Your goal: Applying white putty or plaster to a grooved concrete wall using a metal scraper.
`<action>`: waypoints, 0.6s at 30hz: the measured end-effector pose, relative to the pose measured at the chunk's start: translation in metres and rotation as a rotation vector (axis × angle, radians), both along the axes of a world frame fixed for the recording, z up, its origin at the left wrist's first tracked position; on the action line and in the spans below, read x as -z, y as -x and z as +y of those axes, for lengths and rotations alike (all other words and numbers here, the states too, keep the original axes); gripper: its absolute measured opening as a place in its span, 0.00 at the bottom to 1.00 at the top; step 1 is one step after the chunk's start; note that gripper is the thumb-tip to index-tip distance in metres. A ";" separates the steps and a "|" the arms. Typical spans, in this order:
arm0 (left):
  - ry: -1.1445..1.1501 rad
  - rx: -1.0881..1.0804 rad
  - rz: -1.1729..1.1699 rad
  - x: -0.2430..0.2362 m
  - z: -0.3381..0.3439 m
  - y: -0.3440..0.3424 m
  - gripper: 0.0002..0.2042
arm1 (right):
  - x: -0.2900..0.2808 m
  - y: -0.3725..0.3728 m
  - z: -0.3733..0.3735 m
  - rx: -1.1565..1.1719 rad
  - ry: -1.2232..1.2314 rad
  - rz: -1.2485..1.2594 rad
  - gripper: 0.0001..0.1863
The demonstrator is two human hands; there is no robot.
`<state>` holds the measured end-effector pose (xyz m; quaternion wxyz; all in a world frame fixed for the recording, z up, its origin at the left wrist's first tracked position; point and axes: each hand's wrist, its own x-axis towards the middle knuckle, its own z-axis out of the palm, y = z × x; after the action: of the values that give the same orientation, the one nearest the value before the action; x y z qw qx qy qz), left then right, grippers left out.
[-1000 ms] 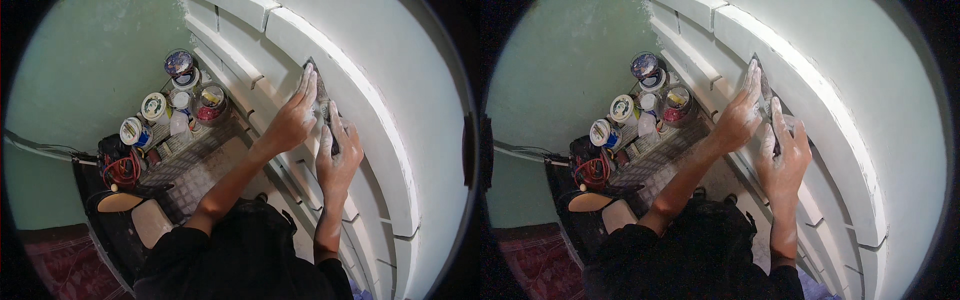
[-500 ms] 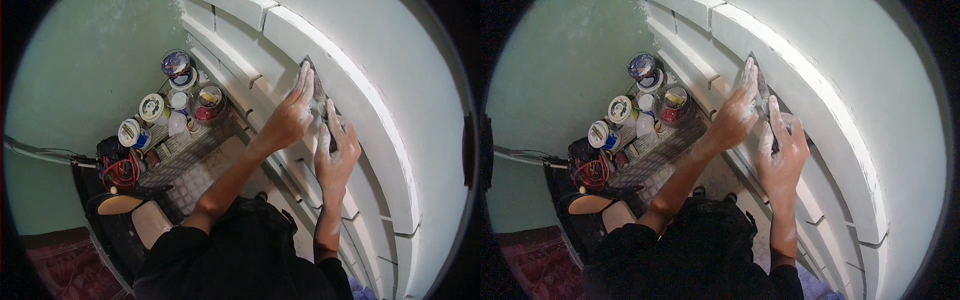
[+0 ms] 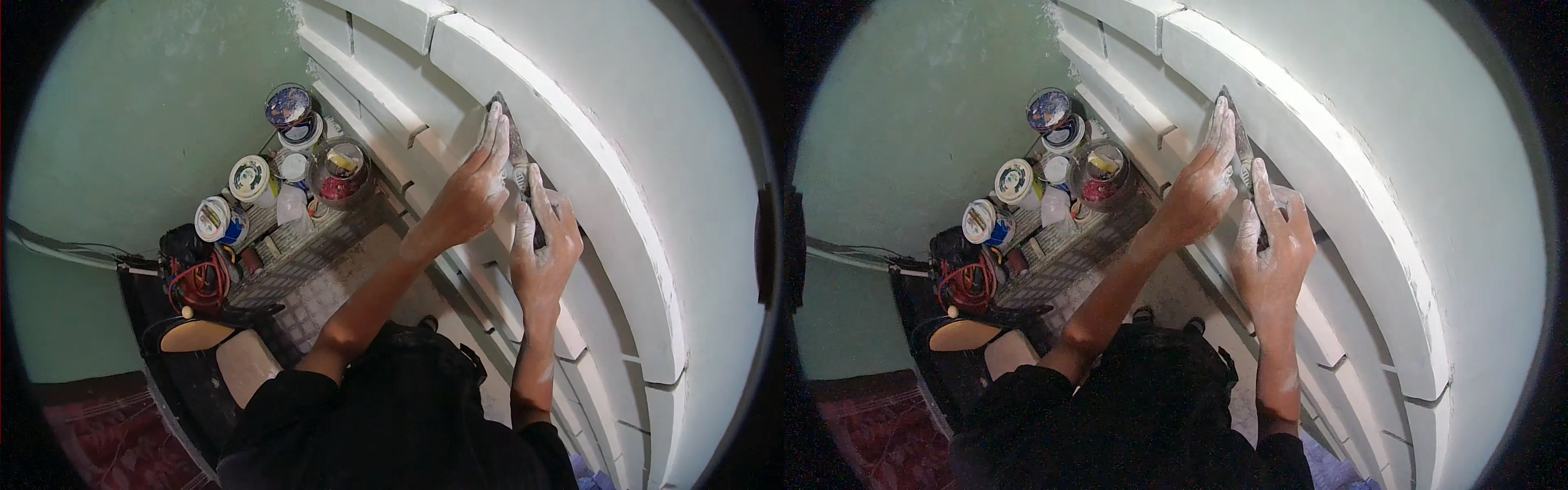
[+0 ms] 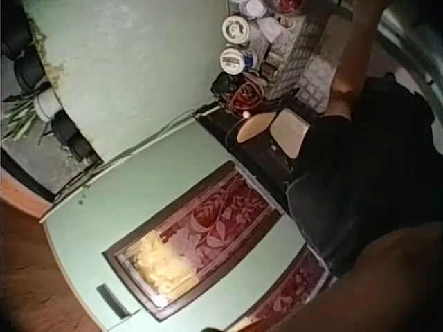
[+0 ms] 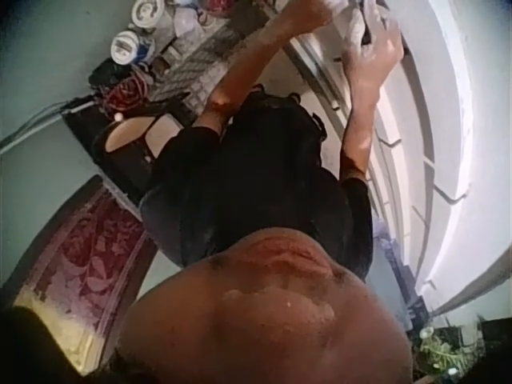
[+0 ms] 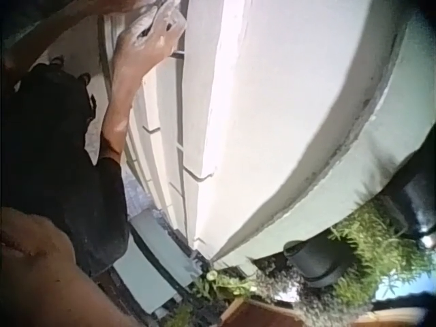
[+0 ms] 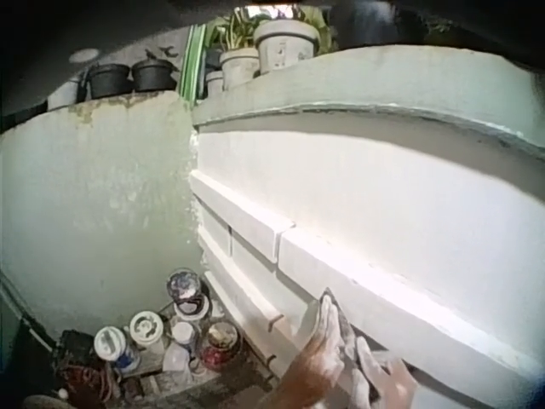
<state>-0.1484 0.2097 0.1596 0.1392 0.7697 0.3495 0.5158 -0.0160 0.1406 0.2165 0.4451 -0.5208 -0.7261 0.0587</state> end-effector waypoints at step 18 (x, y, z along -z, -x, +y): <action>0.033 0.021 -0.040 -0.011 0.008 0.013 0.39 | 0.000 0.009 0.017 -0.036 -0.090 -0.006 0.22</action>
<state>-0.1611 0.2181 0.1707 0.1644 0.7605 0.3470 0.5237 -0.0249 0.1574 0.2160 0.4649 -0.4871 -0.7386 0.0324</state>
